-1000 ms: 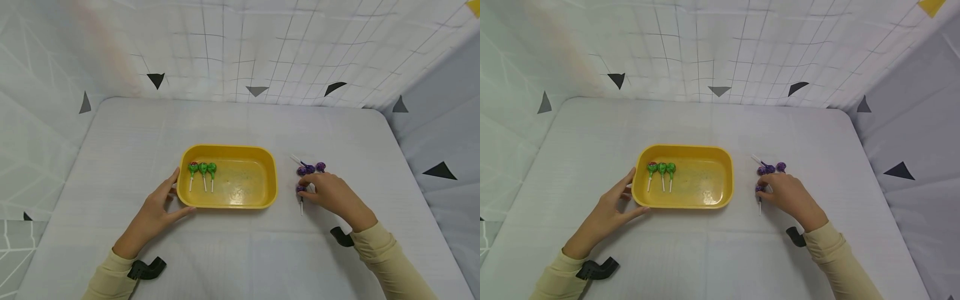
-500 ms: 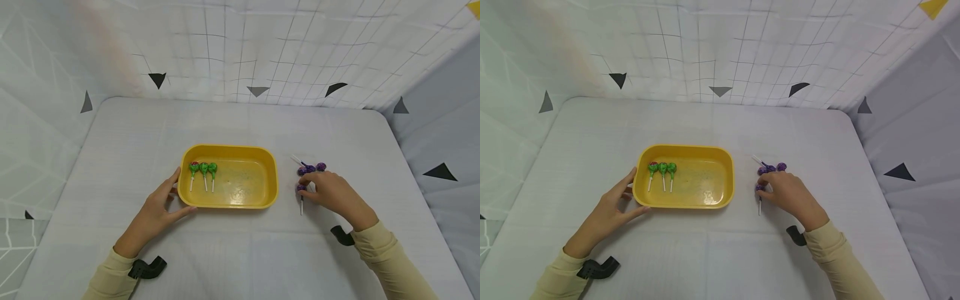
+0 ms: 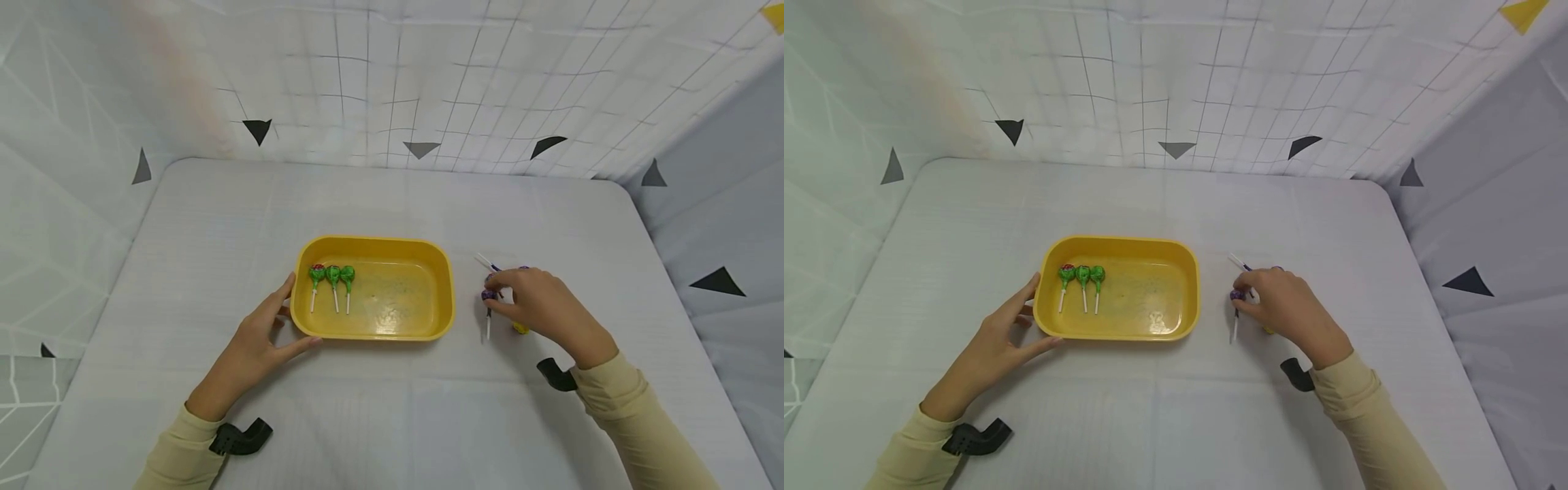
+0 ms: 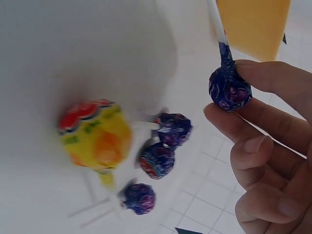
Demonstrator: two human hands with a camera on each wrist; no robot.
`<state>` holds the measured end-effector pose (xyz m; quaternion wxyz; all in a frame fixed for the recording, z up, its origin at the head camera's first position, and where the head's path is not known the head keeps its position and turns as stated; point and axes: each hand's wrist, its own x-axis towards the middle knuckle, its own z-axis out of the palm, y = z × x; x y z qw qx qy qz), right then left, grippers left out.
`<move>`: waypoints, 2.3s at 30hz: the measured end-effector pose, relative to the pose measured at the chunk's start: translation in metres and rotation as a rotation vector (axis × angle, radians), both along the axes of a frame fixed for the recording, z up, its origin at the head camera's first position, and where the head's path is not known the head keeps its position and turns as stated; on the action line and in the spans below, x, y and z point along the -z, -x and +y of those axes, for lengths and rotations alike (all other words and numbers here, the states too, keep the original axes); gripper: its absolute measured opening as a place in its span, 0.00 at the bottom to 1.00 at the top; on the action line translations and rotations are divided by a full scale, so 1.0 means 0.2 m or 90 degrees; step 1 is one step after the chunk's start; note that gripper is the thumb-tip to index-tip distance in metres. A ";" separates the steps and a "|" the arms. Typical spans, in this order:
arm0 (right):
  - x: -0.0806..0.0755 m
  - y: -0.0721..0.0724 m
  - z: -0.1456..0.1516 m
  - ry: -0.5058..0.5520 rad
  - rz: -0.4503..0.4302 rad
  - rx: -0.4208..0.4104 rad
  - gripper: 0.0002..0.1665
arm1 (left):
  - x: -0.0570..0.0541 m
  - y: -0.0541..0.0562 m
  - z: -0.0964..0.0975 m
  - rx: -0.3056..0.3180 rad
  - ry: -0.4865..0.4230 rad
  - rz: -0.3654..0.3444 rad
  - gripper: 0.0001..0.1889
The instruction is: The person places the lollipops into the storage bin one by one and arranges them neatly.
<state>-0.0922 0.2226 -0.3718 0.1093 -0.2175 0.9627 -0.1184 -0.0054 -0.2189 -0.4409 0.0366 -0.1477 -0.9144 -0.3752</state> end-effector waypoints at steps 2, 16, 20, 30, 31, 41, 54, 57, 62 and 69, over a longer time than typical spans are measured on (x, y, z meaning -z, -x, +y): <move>-0.01 0.00 -0.01 0.004 0.001 -0.001 0.12 | 0.00 0.00 0.00 0.000 0.000 -0.002 0.62; -0.13 0.06 -0.08 0.005 0.017 -0.011 0.14 | 0.00 0.00 -0.01 -0.001 -0.003 -0.004 0.61; -0.16 0.08 -0.11 0.001 0.018 -0.015 0.13 | 0.00 0.00 -0.01 0.001 -0.012 0.003 0.60; -0.21 0.12 -0.15 0.009 0.027 -0.025 0.11 | 0.00 0.01 -0.01 0.006 -0.008 0.012 0.60; -0.21 0.12 -0.15 0.009 0.029 -0.026 0.11 | 0.00 0.01 -0.01 0.005 -0.009 0.011 0.60; -0.23 0.14 -0.23 0.011 0.033 -0.056 0.13 | 0.00 0.01 -0.01 -0.001 -0.010 -0.008 0.60; -0.22 0.18 -0.38 0.017 0.020 -0.104 0.09 | 0.00 0.01 -0.01 -0.003 -0.013 -0.032 0.60; -0.22 0.18 -0.41 0.017 0.019 -0.113 0.08 | 0.00 0.01 -0.01 -0.005 -0.013 -0.038 0.60; -0.22 0.19 -0.46 0.022 0.011 -0.116 0.08 | 0.00 0.01 -0.01 -0.008 -0.011 -0.046 0.59; -0.20 0.21 -0.52 0.016 -0.007 -0.115 0.07 | 0.00 0.01 -0.01 -0.008 -0.012 -0.046 0.59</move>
